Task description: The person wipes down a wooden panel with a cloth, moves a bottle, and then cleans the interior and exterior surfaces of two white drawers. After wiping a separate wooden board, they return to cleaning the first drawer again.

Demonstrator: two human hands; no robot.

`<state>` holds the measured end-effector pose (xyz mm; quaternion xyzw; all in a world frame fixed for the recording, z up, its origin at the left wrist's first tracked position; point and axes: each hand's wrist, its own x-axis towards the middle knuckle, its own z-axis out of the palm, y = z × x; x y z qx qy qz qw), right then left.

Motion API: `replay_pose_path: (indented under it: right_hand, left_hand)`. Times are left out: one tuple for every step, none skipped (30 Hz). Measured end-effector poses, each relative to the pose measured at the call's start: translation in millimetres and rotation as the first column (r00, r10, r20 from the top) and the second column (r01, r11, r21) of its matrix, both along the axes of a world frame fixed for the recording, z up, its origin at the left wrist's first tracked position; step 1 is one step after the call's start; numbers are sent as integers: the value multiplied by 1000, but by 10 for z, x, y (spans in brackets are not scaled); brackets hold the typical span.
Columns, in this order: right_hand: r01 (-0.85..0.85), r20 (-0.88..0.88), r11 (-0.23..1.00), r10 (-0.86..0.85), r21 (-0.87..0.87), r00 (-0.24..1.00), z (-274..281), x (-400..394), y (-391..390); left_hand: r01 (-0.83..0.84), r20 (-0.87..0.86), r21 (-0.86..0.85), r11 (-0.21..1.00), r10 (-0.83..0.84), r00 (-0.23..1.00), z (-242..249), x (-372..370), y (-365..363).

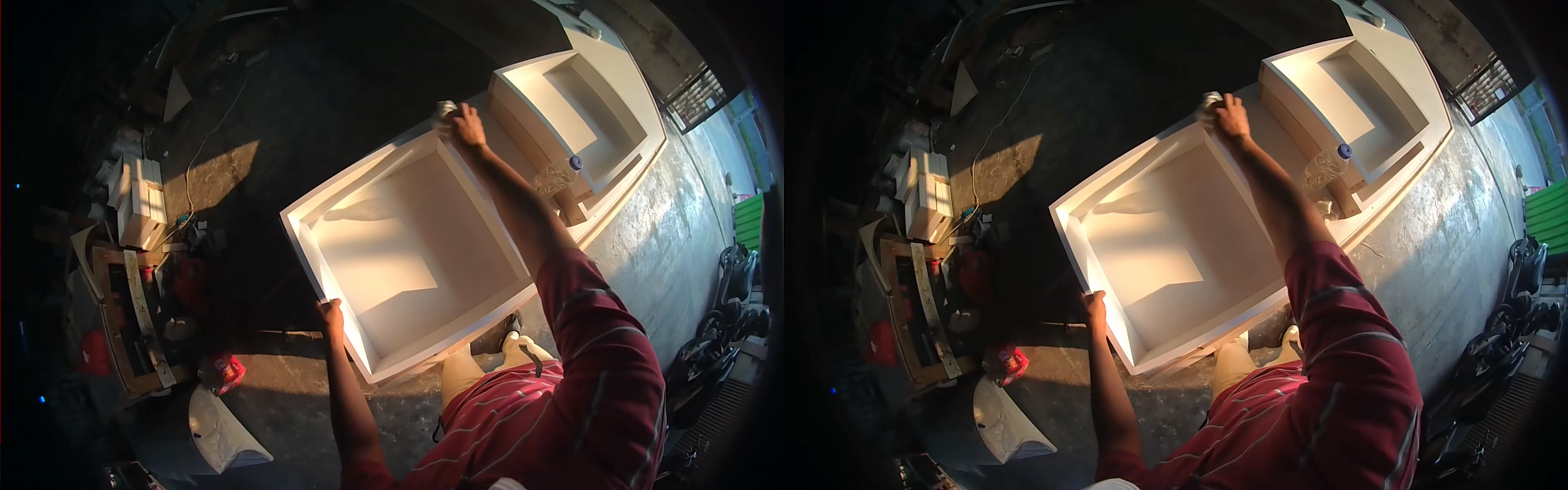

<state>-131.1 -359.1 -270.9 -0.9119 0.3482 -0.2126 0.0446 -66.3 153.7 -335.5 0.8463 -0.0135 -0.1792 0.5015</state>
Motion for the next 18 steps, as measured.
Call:
replay_pose_path:
  right_hand:
    - [219, -59, 974, -216, 61, 975, -13, -210, -208]
    - [254, 45, 952, -265, 173, 963, -60, -416, -408]
    - [275, 148, 920, -324, 281, 934, 38, -511, -463]
    - [280, 155, 919, -331, 279, 931, 78, -544, -447]
    - [135, 270, 958, -204, 252, 941, 271, -624, -235]
    - [-8, 379, 978, -72, 206, 923, 378, -679, -59]
    - [-68, 395, 995, 34, 73, 918, 394, -714, 36]
    - [-74, 450, 989, 10, 125, 893, 511, -765, 233]
    - [-83, 503, 981, -16, 175, 864, 657, -801, 464]
    - [-47, 533, 971, -88, 235, 841, 696, -806, 630]
    - [-18, 559, 956, -157, 294, 814, 714, -795, 749]
    - [-51, 603, 962, -127, 268, 787, 641, -758, 800]
    - [-40, 586, 968, -117, 247, 802, 550, -687, 819]
    - [-71, 592, 977, -62, 199, 804, 444, -577, 831]
    - [-106, 598, 984, -1, 144, 802, 330, -470, 795]
    - [-138, 474, 984, 71, 109, 877, 122, -403, 717]
    - [-173, 342, 983, 140, 68, 929, -77, -314, 596]
    - [-242, 330, 949, 167, 203, 929, -211, -246, 494]
  left_hand:
    - [-121, 347, 15, 992, 109, 931, -142, -60, -54]
    - [-25, 198, 109, 994, 3, 980, -37, -30, -19]
    - [86, 39, 181, 980, -94, 995, 170, 8, -43]
    - [92, 46, 177, 980, -101, 994, 364, -4, -109]
    - [66, 23, 225, 972, -73, 997, 597, -91, -195]
    - [42, 3, 273, 961, -45, 999, 716, -132, -262]
    - [53, 4, 273, 960, -56, 998, 711, -123, -279]
    - [26, 55, 228, 973, -39, 998, 659, -120, -268]
    - [0, 106, 181, 983, -20, 994, 579, -108, -235]
    - [9, 107, 182, 983, -29, 994, 223, -10, -42]
    - [223, 347, 394, 892, -369, 862, -334, 160, 253]
    - [324, 467, 624, 711, -672, 575, -623, 266, 363]
    - [323, 470, 624, 712, -672, 573, -352, 186, 217]
    - [238, 317, 338, 910, -349, 882, 214, -4, -12]
    - [4, 16, 71, 997, -5, 1000, 533, -100, -192]
    - [-3, 30, 97, 995, 0, 1000, 346, -46, -101]
    - [-15, 41, 80, 997, 11, 999, 330, -87, -64]
    - [-9, 95, 46, 999, 5, 995, 325, -102, -69]
